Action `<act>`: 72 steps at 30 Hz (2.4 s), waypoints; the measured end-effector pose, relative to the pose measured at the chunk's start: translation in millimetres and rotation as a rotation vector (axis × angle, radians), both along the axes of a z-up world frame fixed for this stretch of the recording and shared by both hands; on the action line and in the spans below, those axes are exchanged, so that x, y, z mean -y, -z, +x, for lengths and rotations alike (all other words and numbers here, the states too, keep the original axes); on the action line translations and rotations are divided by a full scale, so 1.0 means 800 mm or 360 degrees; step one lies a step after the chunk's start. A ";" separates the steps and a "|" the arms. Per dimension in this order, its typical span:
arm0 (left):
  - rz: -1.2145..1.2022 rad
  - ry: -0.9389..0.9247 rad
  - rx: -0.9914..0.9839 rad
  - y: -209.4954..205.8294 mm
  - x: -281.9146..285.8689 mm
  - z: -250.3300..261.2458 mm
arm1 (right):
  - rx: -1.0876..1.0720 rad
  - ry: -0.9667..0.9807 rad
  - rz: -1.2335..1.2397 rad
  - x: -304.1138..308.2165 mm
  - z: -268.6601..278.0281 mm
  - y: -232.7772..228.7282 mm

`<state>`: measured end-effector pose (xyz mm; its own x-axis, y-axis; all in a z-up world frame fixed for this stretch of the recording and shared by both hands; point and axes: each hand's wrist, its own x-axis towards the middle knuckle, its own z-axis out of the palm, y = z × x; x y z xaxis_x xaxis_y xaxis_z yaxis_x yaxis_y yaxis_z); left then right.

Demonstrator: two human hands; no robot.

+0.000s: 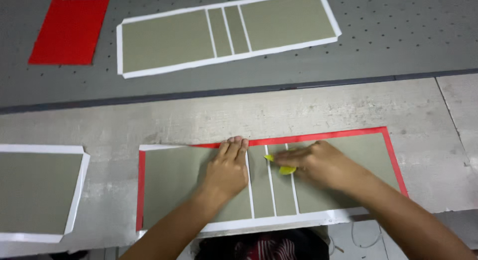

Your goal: The person applies red tape to the edges of rectangular grey panels using a yellow squeegee tool. They smooth the tape down along the borders and then peel off the white backing strips to reveal the adhesive surface.

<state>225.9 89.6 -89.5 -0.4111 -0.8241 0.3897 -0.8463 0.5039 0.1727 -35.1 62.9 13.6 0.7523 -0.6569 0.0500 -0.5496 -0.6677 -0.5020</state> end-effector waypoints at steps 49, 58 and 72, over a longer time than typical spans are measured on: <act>0.0783 -0.0271 0.0268 -0.112 -0.032 0.196 | -0.0117 -0.0227 0.0011 0.001 0.167 0.012; 0.0256 -0.0122 0.0289 -0.077 -0.036 0.219 | -0.0182 -0.0117 0.0046 0.053 0.223 -0.013; 0.0191 -0.0413 0.0106 -0.033 -0.075 0.217 | 0.0118 -0.0220 -0.0205 0.006 0.288 0.000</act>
